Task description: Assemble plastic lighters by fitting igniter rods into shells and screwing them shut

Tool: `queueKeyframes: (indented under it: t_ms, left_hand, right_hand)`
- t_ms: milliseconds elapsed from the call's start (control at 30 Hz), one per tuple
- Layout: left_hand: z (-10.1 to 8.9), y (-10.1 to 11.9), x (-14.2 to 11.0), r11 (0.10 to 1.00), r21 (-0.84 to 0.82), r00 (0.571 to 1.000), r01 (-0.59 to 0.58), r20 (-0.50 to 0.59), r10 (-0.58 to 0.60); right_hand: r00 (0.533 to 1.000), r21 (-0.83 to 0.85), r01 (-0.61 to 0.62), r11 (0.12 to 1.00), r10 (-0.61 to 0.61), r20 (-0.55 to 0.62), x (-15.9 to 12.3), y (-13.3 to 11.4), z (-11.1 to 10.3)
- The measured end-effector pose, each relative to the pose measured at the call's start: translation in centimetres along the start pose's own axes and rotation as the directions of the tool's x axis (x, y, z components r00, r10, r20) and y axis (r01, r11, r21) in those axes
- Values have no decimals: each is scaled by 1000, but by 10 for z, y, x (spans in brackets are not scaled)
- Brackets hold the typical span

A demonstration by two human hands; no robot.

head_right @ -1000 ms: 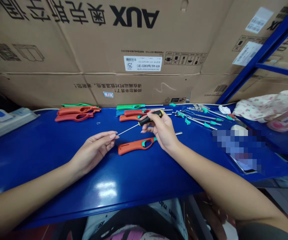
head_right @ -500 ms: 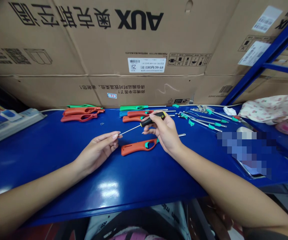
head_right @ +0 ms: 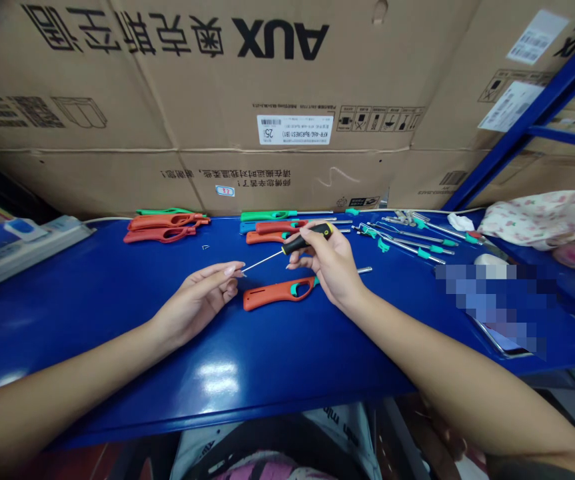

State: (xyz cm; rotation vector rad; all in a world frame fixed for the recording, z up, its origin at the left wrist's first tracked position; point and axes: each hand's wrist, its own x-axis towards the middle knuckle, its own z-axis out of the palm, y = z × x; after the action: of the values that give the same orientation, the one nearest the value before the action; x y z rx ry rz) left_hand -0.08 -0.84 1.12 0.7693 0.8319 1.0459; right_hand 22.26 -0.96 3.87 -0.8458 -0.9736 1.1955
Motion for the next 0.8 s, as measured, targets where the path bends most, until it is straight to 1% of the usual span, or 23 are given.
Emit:
queueKeyframes:
  t_ms: [100, 167, 267, 333, 400, 600, 700, 800]
  left_hand:
    - [-1, 1, -1, 1000, 20, 999, -16, 46, 16]
    - [-3, -1, -3, 998, 61, 997, -35, 72, 30]
    - [-3, -4, -5, 975, 205, 994, -85, 86, 68]
    - [-3, -6, -5, 941, 313, 991, -125, 85, 103]
    - [-2, -6, -5, 911, 380, 986, -162, 93, 137]
    - [1, -1, -5, 832, 470, 955, -294, 173, 240]
    - [-1, -1, -5, 813, 490, 949, -313, 196, 247]
    - [-2, -1, -5, 813, 493, 950, -309, 200, 240]
  right_hand:
    - [1000, -5, 10, 1000, -10, -6, 0, -2, 0]
    - [1000, -16, 19, 1000, -20, -10, 1, -3, 0]
    - [1000, -36, 29, 999, -29, -10, 1, -5, 1]
    - [1000, -50, 30, 998, -30, -1, 0, -5, 1]
    - [999, -57, 31, 998, -30, 11, -1, -6, 2]
    - [1000, -67, 29, 997, -28, 14, -2, -6, 2]
    - [999, -76, 32, 997, -31, 15, -2, -6, 2]
    - [999, -87, 40, 995, -39, 22, -2, -6, 1]
